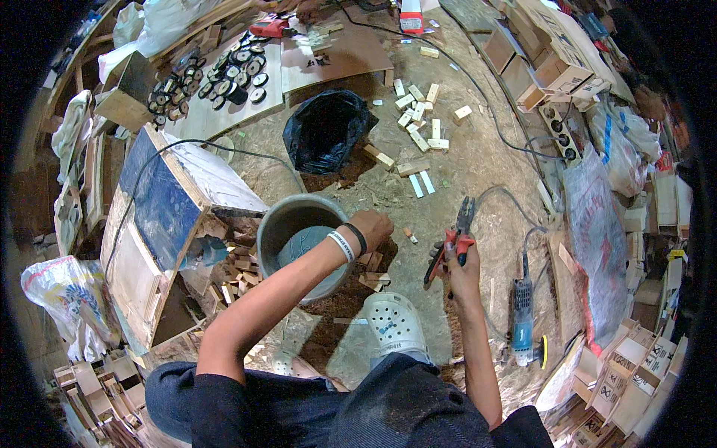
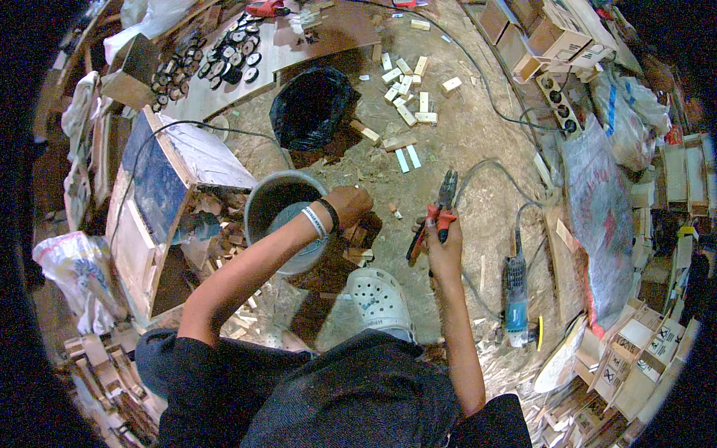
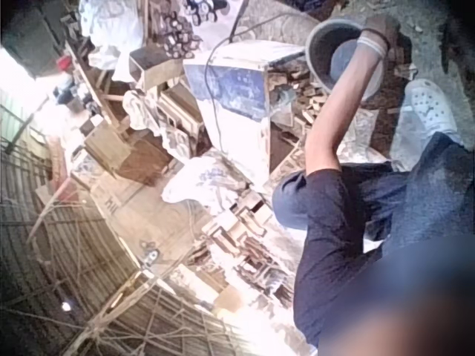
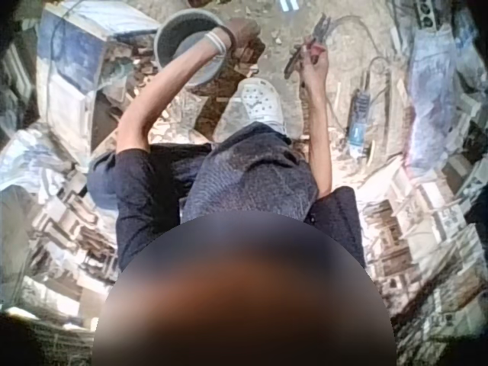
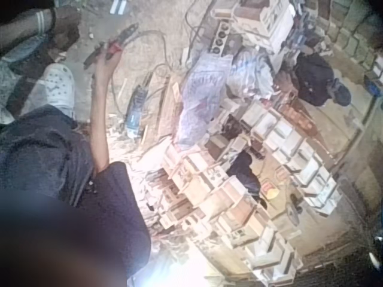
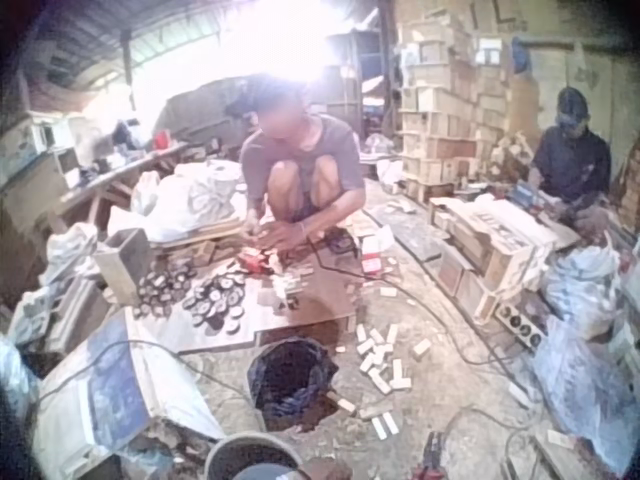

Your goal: The person sits on the floor and uses pliers to manipulate small wooden blocks, repeatedly picking them up, adjusting them, and placing them down. Other workers are visible in the background handling similar items.

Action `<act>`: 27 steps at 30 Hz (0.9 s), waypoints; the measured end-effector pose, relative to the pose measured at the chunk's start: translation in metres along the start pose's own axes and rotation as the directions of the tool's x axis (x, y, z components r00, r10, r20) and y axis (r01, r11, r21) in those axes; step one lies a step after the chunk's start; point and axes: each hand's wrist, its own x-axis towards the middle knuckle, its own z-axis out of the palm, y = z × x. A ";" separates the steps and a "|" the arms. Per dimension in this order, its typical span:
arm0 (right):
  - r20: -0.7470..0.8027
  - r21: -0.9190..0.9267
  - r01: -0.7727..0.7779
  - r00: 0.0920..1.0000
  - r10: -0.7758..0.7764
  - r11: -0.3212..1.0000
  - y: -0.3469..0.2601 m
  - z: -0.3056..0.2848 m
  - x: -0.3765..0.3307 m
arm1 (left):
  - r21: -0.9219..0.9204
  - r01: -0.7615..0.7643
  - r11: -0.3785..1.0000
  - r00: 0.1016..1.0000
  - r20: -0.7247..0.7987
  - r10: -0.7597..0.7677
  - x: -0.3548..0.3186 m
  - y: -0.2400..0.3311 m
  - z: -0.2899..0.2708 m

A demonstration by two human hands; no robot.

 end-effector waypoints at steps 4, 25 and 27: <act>0.009 0.025 -0.001 1.000 0.001 1.000 0.000 -0.001 0.000 | -0.228 -0.049 0.973 0.994 -0.102 0.027 0.004 -0.022 -0.005; 0.065 -0.101 0.148 0.988 -0.142 0.984 -0.013 0.003 -0.004 | -0.931 -0.244 -0.271 0.871 -0.087 -0.484 0.017 -0.002 -0.049; 0.201 -0.160 0.220 0.962 -0.186 0.962 -0.018 -0.003 -0.003 | -0.885 -0.341 -0.319 0.847 -0.142 -0.512 0.017 0.005 -0.050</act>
